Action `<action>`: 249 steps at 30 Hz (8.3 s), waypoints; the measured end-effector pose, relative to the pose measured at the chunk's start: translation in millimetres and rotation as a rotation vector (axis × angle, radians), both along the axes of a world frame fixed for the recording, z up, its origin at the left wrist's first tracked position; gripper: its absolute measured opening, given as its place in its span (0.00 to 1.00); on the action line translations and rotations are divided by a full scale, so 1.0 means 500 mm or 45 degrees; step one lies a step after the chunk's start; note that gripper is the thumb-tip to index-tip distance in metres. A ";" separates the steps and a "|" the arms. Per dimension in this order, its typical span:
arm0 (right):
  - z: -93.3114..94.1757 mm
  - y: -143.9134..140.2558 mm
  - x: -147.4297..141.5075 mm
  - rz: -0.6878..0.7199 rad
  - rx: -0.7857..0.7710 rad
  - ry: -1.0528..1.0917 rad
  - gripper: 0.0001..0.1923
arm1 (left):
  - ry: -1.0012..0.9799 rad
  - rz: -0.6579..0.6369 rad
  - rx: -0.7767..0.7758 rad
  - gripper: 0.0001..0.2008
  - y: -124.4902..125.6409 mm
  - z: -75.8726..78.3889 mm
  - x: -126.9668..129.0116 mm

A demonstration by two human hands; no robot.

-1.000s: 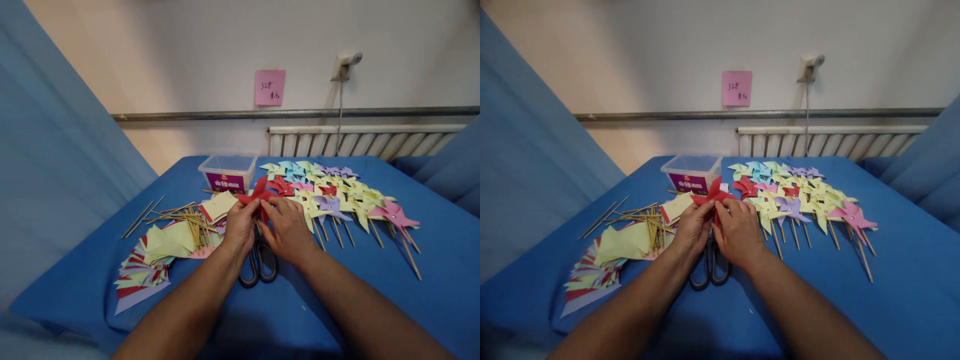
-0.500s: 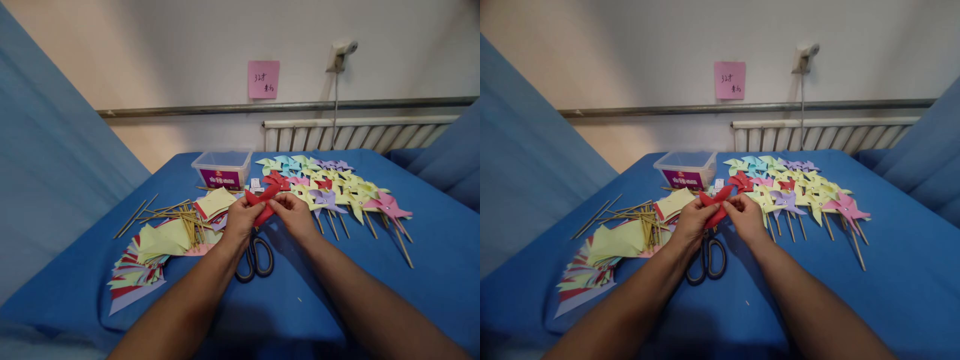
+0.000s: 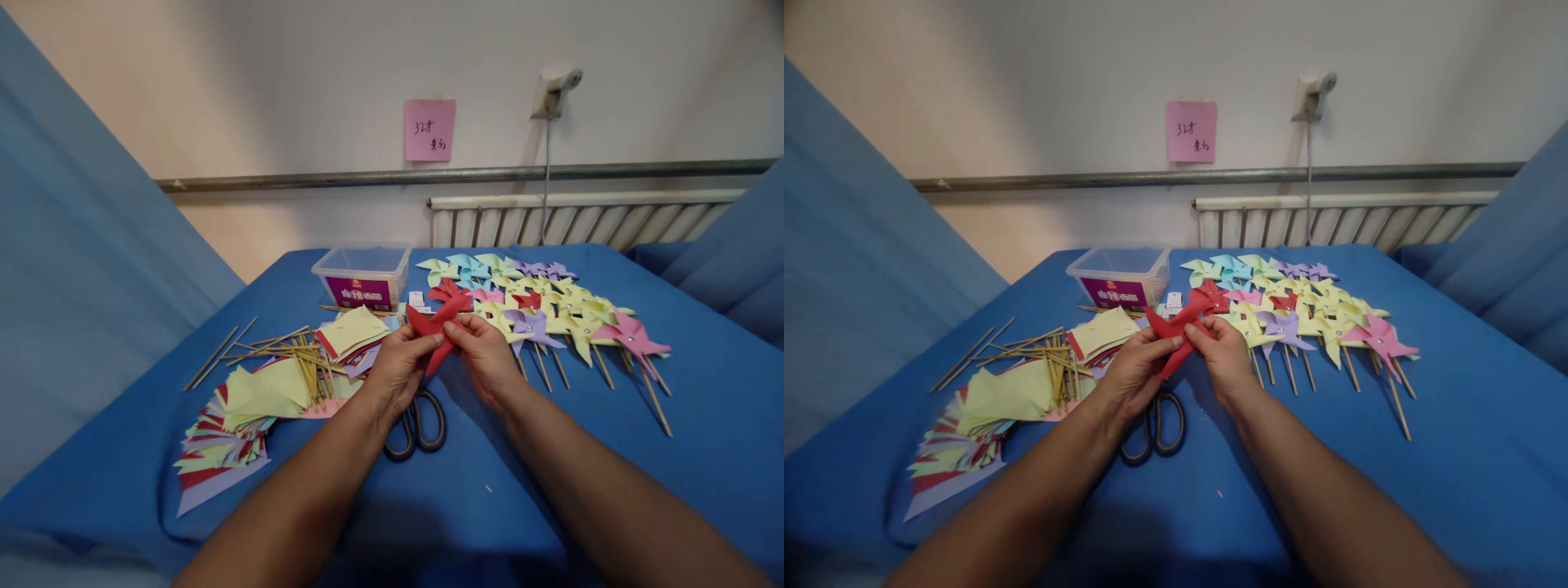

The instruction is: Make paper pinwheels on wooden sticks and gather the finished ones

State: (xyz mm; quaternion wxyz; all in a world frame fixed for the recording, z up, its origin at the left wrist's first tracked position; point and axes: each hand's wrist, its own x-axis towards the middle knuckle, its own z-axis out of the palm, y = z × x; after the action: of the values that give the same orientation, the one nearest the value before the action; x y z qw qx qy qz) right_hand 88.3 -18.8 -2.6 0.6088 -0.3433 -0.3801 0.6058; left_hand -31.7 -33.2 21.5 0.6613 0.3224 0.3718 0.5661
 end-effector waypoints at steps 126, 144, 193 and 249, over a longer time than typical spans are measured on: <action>0.006 -0.031 -0.034 0.102 0.159 -0.251 0.16 | 0.566 0.432 0.294 0.11 0.005 0.006 -0.017; 0.008 -0.029 -0.034 0.049 0.144 -0.269 0.17 | 0.585 0.494 0.288 0.11 0.009 0.007 -0.019; 0.001 -0.028 -0.030 0.224 0.075 -0.034 0.15 | 0.733 0.453 0.427 0.09 -0.003 0.016 -0.019; 0.006 -0.030 -0.037 0.188 0.130 -0.183 0.18 | 1.009 0.728 0.520 0.08 -0.003 0.015 -0.018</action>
State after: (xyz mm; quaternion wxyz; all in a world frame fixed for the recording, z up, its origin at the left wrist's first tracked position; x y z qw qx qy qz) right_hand 70.0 -34.0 0.5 0.5505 -0.3256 -0.4772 0.6027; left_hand -40.7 -35.0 29.0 0.2129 0.5195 0.5487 0.6195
